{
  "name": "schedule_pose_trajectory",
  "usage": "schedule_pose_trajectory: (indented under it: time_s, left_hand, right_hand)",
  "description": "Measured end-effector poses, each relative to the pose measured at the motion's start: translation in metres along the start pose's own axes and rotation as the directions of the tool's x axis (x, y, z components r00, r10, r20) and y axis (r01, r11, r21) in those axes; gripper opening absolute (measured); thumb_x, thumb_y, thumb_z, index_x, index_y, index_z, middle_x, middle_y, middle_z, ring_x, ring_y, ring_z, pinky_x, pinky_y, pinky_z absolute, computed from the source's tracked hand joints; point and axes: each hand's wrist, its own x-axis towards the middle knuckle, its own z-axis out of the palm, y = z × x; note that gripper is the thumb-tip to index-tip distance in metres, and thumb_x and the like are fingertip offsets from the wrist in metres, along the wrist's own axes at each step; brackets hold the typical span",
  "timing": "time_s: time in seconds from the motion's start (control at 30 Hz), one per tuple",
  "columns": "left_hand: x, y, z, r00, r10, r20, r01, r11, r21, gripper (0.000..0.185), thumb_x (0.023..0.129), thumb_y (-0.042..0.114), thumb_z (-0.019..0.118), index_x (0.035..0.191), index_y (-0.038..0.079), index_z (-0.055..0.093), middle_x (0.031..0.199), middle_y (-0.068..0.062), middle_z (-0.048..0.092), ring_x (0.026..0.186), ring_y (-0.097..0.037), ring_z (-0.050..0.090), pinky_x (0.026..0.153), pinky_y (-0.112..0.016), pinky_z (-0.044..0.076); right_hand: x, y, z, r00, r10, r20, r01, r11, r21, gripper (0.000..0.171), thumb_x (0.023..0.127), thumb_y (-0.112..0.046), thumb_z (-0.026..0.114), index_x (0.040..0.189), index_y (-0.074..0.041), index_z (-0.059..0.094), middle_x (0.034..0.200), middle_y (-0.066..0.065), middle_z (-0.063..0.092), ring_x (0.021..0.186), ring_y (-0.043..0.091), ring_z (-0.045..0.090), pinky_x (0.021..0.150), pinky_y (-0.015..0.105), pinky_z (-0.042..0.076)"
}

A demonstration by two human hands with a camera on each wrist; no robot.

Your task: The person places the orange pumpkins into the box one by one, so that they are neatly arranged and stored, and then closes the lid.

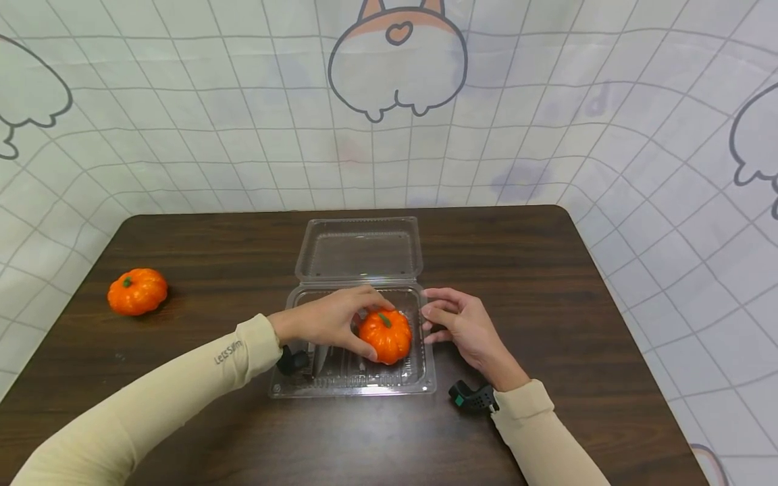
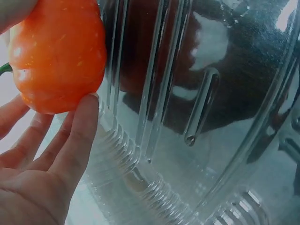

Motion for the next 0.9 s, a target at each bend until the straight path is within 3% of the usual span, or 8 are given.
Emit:
schedule_pose_trajectory:
  time_s: [0.27,0.73,0.9]
  left_hand:
    - [-0.0002,-0.0011,0.0010,1.000,0.010,-0.009,-0.011,1.000,-0.029,0.077,0.081,0.041,0.088,0.146,0.014,0.055,0.141,-0.005,0.057,0.124,-0.020,0.058,0.109,-0.037,0.053]
    - [-0.0003,-0.0026,0.0001,1.000,0.008,-0.011,-0.009,0.996,-0.091,0.085,0.083,0.035,0.087,0.154,0.012,0.046,0.152,-0.007,0.051,0.139,-0.023,0.056,0.116,-0.040,0.049]
    - [-0.0008,-0.0018,-0.0017,1.000,0.011,-0.013,-0.012,0.993,-0.118,0.087,0.083,0.035,0.087,0.155,0.011,0.045,0.156,-0.007,0.048,0.141,-0.024,0.055,0.113,-0.036,0.053]
  right_hand:
    - [0.0006,-0.0009,0.0015,1.000,0.000,-0.002,0.000,1.000,-0.013,0.051,0.101,-0.008,0.066,0.145,0.009,0.047,0.094,-0.006,0.072,0.075,0.009,0.068,0.067,0.027,0.065]
    - [-0.0001,-0.0005,0.0004,1.000,-0.012,0.006,0.012,1.000,-0.016,0.051,0.101,-0.008,0.065,0.145,0.009,0.046,0.094,-0.006,0.072,0.075,0.008,0.067,0.067,0.027,0.065]
    - [0.0001,0.0004,-0.0007,1.000,-0.013,0.010,0.013,1.000,-0.006,0.052,0.102,-0.009,0.065,0.145,0.010,0.046,0.094,-0.006,0.073,0.075,0.009,0.067,0.067,0.027,0.065]
